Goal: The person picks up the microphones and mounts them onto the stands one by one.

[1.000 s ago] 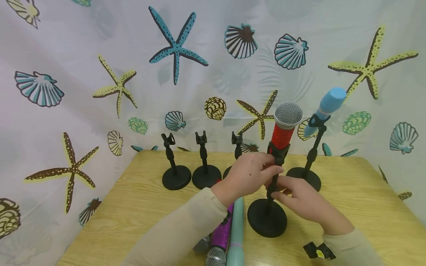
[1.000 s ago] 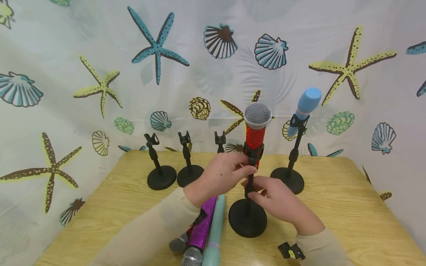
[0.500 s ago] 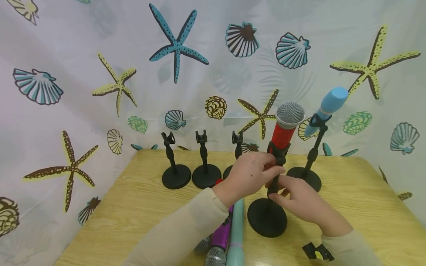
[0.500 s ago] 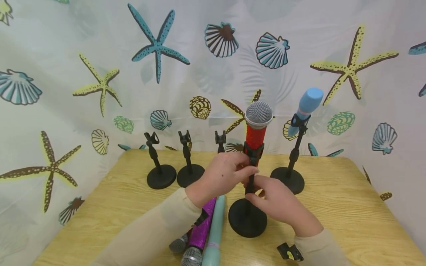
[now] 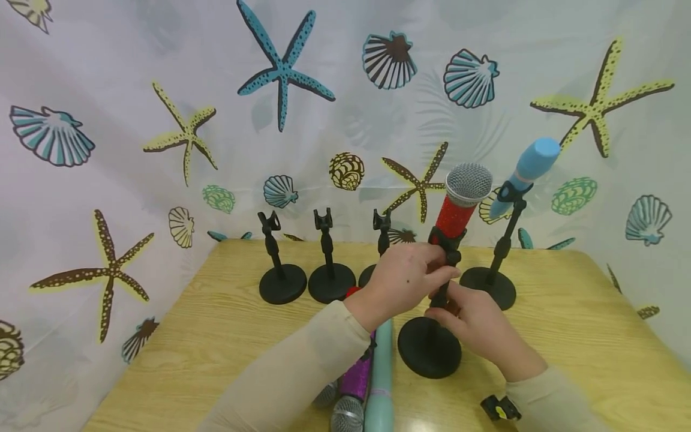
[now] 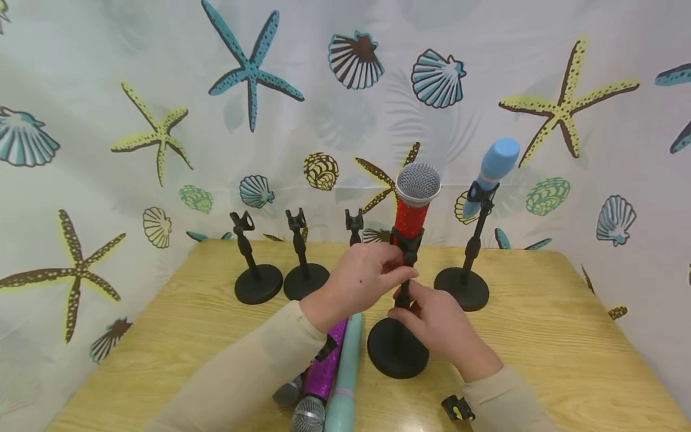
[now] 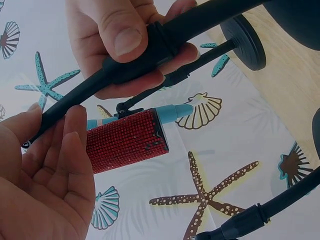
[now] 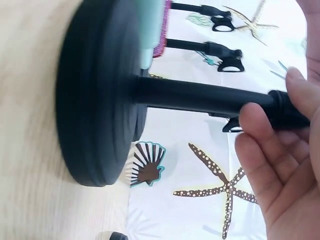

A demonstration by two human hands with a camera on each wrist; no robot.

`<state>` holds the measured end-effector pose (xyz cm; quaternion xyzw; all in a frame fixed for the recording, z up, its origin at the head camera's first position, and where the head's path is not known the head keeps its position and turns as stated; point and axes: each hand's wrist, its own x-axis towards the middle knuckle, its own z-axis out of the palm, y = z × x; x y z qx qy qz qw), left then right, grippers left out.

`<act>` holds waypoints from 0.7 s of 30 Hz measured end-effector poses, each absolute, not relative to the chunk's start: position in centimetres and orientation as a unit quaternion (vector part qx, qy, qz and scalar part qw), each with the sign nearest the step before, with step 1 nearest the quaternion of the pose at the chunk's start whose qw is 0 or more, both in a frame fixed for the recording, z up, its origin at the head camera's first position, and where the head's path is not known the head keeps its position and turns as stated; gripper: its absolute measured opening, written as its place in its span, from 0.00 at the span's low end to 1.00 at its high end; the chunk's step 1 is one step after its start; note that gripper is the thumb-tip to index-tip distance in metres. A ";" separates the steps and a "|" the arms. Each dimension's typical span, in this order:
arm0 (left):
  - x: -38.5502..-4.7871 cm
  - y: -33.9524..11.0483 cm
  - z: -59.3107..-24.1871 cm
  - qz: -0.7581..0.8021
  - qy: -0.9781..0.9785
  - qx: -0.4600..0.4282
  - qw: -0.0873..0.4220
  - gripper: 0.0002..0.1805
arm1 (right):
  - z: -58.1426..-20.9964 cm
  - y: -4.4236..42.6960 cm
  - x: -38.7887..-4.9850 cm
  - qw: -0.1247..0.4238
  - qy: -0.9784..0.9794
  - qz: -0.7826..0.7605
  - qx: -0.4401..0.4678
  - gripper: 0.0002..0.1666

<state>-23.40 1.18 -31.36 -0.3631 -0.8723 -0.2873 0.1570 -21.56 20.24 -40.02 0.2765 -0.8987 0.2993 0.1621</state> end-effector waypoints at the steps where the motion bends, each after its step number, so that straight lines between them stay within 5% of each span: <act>1: -23.4 1.1 -31.3 -0.287 -0.874 -0.361 0.151 0.10 | -40.2 20.1 -21.5 0.169 -0.900 0.293 0.273 0.13; 9: -23.3 0.6 -31.3 -0.300 -0.878 -0.358 0.101 0.11 | -40.1 19.7 -21.1 0.184 -0.928 0.221 0.237 0.19; 21: -23.7 -1.0 -33.6 -0.165 -0.924 -0.341 -0.047 0.22 | -38.7 22.0 -21.5 -0.032 -0.953 0.171 0.248 0.33</act>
